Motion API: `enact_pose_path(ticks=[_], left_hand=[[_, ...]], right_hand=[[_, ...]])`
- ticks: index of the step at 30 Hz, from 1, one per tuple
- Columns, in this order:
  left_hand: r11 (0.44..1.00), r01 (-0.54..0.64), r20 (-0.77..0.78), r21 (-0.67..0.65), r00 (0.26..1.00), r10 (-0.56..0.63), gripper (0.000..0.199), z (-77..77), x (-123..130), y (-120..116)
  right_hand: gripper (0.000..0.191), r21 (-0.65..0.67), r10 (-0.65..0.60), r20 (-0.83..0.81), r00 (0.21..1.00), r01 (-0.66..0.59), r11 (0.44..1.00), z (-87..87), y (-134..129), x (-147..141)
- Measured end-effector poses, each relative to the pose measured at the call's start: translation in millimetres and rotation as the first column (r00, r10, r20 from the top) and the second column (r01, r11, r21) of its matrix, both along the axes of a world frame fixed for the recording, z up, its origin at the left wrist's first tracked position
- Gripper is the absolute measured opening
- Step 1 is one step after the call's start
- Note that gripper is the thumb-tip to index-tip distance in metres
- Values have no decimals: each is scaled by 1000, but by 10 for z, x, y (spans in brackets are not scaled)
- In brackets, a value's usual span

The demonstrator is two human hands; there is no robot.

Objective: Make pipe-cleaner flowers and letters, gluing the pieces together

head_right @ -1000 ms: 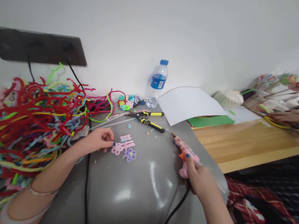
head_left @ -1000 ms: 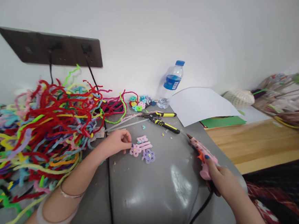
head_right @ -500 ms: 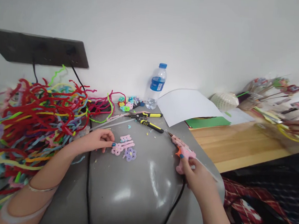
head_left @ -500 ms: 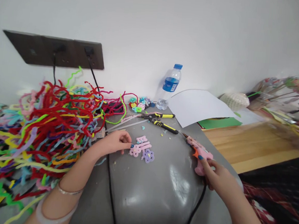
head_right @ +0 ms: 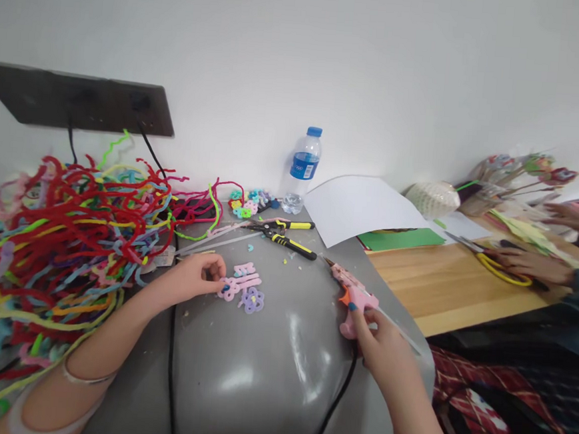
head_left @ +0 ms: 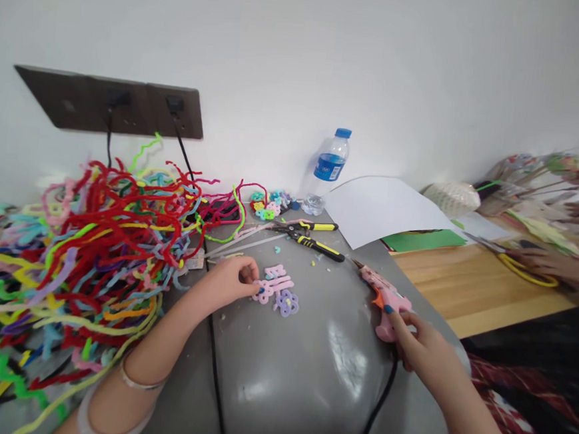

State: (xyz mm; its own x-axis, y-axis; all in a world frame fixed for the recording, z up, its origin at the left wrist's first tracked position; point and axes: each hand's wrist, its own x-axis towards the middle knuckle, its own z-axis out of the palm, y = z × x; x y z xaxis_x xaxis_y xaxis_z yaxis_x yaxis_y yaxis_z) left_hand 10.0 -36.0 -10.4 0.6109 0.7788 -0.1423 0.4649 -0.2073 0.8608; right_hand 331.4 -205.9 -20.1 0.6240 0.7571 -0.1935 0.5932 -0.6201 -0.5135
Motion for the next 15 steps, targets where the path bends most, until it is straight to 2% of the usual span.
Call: enact_pose_path(ticks=[8, 15], left_hand=[[999, -26, -46, 38, 999, 28, 11, 6, 19, -28], [999, -37, -20, 27, 999, 38, 12, 5, 23, -21]], right_hand=[[46, 44, -7, 63, 998, 4, 999, -34, -27, -2], [41, 138, -101, 113, 988, 85, 987, -126, -7, -4]])
